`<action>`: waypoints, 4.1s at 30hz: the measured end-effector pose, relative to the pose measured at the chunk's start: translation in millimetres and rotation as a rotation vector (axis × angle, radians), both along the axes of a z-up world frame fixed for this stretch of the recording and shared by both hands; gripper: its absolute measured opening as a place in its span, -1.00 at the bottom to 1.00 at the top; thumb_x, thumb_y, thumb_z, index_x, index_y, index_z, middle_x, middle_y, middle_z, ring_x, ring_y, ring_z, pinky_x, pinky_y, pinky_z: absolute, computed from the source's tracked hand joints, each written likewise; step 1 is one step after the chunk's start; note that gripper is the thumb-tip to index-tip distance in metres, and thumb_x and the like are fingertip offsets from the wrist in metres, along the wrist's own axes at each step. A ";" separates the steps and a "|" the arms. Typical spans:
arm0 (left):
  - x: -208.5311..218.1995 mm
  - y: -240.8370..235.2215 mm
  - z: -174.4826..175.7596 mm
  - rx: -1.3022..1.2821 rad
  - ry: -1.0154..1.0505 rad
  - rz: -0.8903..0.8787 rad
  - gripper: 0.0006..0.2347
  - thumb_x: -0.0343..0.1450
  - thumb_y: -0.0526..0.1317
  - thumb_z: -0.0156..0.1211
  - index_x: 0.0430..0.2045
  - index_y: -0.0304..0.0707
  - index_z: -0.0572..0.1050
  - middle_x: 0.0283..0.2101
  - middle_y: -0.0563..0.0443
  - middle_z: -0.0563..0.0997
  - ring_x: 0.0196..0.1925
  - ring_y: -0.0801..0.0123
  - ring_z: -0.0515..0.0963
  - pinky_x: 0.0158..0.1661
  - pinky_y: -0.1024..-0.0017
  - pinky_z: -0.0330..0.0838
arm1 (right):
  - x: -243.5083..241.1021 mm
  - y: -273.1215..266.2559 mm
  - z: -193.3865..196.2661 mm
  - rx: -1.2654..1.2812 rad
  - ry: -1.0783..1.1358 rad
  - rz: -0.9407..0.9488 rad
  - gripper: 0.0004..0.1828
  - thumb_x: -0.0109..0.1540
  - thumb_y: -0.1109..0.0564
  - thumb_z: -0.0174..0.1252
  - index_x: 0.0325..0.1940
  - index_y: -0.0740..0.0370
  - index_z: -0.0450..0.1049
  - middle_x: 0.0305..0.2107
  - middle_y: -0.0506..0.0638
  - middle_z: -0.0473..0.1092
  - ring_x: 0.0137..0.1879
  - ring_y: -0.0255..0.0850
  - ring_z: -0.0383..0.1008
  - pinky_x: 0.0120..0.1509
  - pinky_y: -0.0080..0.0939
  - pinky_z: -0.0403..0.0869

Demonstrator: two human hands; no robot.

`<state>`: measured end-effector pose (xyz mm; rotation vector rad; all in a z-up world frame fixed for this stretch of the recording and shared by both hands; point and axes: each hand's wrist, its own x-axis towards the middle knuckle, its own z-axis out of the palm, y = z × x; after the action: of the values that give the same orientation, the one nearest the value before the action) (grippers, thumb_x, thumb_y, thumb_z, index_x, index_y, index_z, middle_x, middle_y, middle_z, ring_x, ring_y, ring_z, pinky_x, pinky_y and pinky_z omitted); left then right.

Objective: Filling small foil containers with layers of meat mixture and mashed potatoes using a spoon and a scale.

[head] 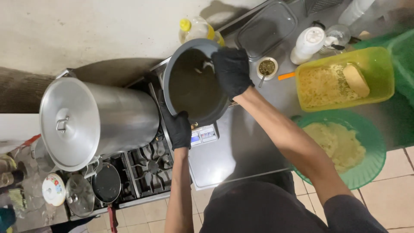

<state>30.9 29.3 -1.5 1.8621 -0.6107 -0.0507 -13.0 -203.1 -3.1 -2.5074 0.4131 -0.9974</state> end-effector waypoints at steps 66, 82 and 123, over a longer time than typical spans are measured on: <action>-32.5 -27.9 9.3 0.192 -0.164 0.024 -0.02 0.09 -0.78 -0.25 0.53 -0.23 -0.22 0.63 -0.25 -0.18 0.67 0.17 -0.09 0.58 0.30 -0.17 | -89.8 109.9 -138.2 0.446 -0.086 -0.182 -0.65 0.31 0.33 0.07 0.17 0.18 0.48 -0.22 0.18 0.44 -0.18 0.15 0.53 -0.13 0.06 0.49; -32.7 -10.5 9.7 -0.031 -0.151 0.062 -0.11 0.24 -0.77 -0.03 0.53 -0.27 -0.18 0.61 -0.22 -0.33 0.67 0.12 -0.11 0.59 0.24 -0.18 | -99.6 103.3 -155.4 0.445 -0.042 -0.186 -0.77 0.34 0.26 0.12 0.08 0.17 0.49 -0.22 0.20 0.45 -0.14 0.18 0.53 -0.09 0.04 0.48; -164.6 249.1 -76.9 -0.545 1.242 0.522 -0.47 0.26 -0.18 0.23 0.15 -0.36 0.35 -0.05 -0.27 0.62 -0.16 0.06 0.68 -0.36 0.19 0.62 | -155.9 69.6 -140.6 1.447 0.191 0.158 -0.74 0.37 0.12 0.02 0.11 0.26 0.39 -0.46 -0.08 0.33 -0.42 -0.33 0.31 -0.36 -0.31 0.30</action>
<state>-133.7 278.4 -78.3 1.0877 0.6646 -0.5796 -168.9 -133.5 -143.7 -1.2519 0.6520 -0.1630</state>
